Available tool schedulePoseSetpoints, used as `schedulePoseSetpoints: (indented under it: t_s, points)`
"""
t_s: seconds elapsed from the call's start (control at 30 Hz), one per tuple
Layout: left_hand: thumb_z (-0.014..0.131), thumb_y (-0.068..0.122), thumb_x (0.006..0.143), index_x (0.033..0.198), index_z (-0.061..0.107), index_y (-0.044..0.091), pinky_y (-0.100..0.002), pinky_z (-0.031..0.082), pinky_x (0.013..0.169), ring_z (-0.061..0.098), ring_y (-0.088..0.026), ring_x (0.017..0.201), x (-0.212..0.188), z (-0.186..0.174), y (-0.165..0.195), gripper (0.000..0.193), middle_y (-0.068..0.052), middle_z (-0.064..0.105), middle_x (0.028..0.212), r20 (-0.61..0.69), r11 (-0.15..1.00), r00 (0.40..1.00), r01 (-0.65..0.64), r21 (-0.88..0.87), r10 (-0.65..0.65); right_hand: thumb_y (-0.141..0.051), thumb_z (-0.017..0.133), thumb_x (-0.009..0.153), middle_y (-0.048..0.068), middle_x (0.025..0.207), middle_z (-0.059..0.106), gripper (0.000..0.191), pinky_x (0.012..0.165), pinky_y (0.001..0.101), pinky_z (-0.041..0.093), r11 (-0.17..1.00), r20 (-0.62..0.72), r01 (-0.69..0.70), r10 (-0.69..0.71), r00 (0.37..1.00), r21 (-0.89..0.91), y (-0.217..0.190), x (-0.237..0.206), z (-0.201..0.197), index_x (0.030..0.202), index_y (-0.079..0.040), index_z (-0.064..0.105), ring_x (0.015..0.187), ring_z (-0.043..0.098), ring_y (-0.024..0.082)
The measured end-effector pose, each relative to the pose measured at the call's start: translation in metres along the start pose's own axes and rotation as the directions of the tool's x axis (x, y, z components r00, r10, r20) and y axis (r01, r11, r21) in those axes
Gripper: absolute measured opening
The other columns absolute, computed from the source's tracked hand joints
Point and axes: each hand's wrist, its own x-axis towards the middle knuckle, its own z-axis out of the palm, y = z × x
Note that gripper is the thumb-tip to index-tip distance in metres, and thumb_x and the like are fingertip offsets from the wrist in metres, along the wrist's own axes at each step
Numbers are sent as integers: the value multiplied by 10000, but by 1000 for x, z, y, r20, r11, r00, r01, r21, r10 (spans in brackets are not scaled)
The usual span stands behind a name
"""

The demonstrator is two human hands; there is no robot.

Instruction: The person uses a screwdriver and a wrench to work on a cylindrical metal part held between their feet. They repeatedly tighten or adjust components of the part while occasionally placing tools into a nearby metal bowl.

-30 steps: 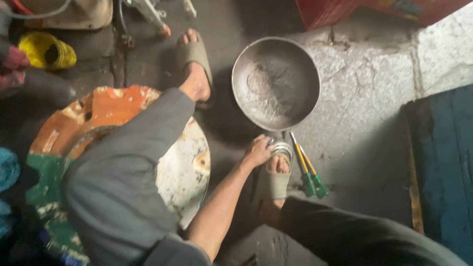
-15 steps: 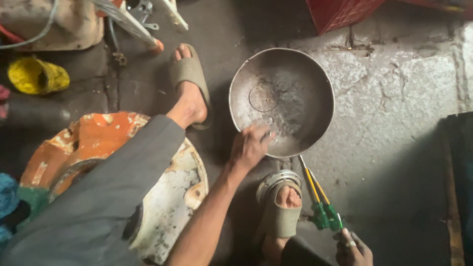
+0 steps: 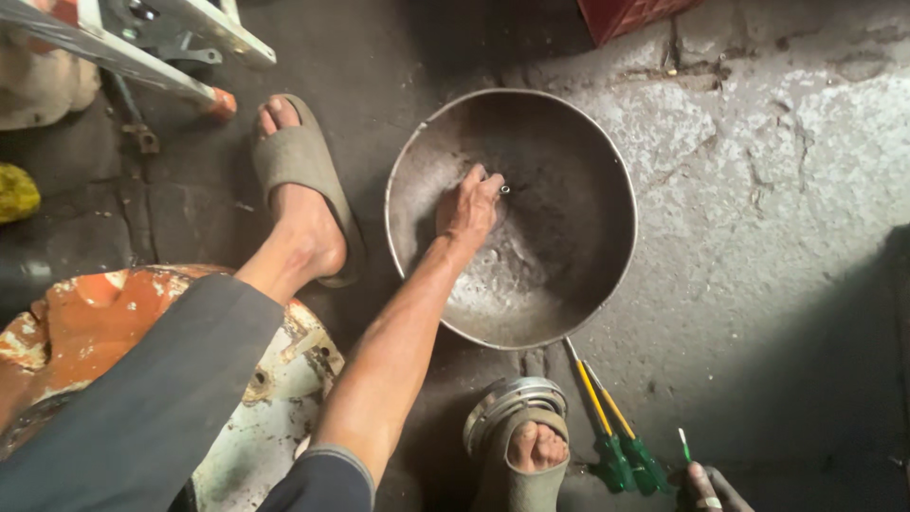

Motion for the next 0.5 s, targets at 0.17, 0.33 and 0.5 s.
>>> schedulePoseSetpoints:
  t_s: [0.17, 0.33, 0.5]
  points:
    - [638, 37, 836, 966, 690, 175, -513, 547, 719, 692, -388, 886, -8, 3, 3, 196, -96, 657, 1036, -18, 1000, 1000, 9, -8, -10, -220, 635, 1006, 24, 578, 505, 300, 438, 270, 286, 1000, 0, -23, 23, 1000, 3, 26, 6, -22, 911, 57, 702, 454, 410, 99]
    - [648, 69, 868, 930, 663, 161, -517, 556, 733, 702, -384, 890, -6, 6, 6, 112, -106, 640, 1071, 119, 995, 993, 11, 95, -22, -216, 641, 1004, 29, 582, 519, 290, 436, 271, 289, 1000, 30, -15, 14, 999, 19, 27, 2, -16, 916, 51, 714, 453, 409, 99]
    - [666, 2, 807, 1031, 576, 116, -534, 553, 724, 700, -407, 879, -8, 15, 2, 267, -165, 608, 1133, 87, 992, 996, -25, 126, 14, -211, 675, 1006, 19, 634, 545, 269, 459, 268, 324, 995, -46, -96, 98, 994, 30, 25, -3, -7, 925, 45, 686, 498, 458, 91]
